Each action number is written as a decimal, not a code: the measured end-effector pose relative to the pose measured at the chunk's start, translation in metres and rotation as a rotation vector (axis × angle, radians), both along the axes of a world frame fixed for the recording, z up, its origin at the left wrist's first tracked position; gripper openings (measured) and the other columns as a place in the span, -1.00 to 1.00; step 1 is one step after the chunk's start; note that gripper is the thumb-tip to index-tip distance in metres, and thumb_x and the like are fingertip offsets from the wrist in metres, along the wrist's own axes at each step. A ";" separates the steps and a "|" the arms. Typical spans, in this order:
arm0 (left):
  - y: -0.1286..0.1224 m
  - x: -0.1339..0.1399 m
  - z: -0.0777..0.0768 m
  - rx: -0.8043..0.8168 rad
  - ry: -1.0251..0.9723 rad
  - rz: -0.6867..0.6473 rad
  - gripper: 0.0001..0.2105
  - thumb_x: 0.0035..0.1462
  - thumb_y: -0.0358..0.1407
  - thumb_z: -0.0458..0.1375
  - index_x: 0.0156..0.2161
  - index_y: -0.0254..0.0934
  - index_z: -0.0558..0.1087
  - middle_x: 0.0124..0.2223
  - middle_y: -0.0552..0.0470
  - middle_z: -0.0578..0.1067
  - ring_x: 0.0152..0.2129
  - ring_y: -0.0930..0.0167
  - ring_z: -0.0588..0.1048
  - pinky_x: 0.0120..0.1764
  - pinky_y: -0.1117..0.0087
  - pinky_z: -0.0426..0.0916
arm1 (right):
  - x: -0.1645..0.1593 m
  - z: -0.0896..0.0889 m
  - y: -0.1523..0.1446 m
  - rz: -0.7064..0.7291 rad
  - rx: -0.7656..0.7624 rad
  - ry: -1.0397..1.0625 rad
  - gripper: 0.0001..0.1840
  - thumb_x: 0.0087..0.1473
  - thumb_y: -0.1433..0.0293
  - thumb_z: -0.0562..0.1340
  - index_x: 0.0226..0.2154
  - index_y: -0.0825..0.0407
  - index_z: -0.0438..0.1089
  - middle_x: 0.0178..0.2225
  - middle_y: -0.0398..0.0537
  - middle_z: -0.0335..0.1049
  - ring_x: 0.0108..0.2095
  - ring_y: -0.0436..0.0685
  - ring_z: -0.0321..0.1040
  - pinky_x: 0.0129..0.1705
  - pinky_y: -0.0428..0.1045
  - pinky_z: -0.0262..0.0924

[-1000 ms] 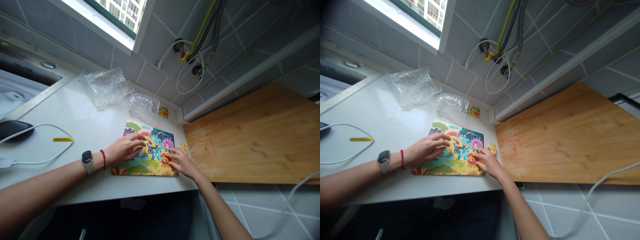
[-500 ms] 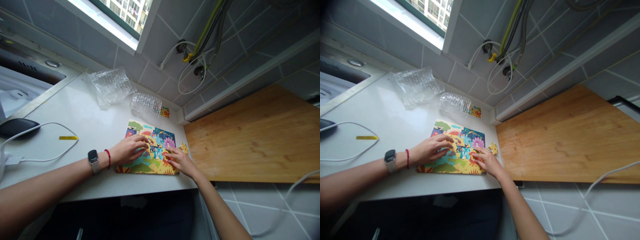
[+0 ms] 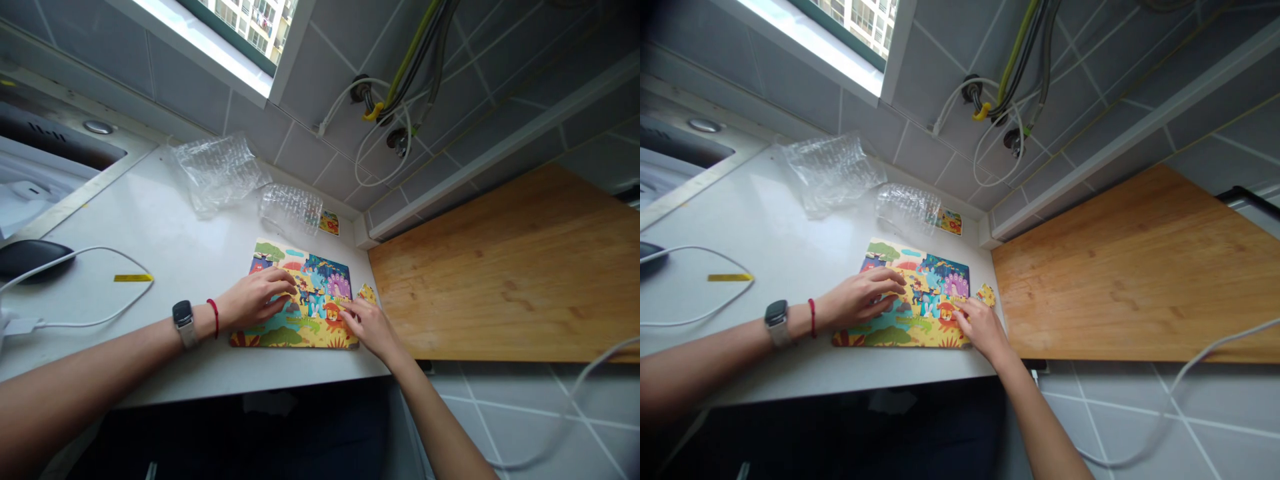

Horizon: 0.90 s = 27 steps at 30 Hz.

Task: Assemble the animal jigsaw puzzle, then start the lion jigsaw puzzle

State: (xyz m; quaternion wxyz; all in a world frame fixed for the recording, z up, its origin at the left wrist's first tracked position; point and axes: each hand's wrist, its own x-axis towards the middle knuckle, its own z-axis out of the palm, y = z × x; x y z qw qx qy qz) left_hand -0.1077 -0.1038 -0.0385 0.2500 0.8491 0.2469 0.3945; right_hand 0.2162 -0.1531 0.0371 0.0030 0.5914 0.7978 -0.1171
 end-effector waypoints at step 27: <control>-0.001 -0.001 0.002 -0.003 0.014 -0.011 -0.79 0.40 -0.34 0.04 -0.08 -0.23 0.54 -0.03 -0.09 0.58 -0.08 0.32 0.54 -0.04 0.32 0.46 | 0.009 -0.003 -0.014 -0.252 -0.087 -0.153 -0.55 0.32 0.17 0.16 0.16 -0.10 0.52 -0.39 -0.01 0.63 -0.38 0.23 0.57 -0.35 0.01 0.34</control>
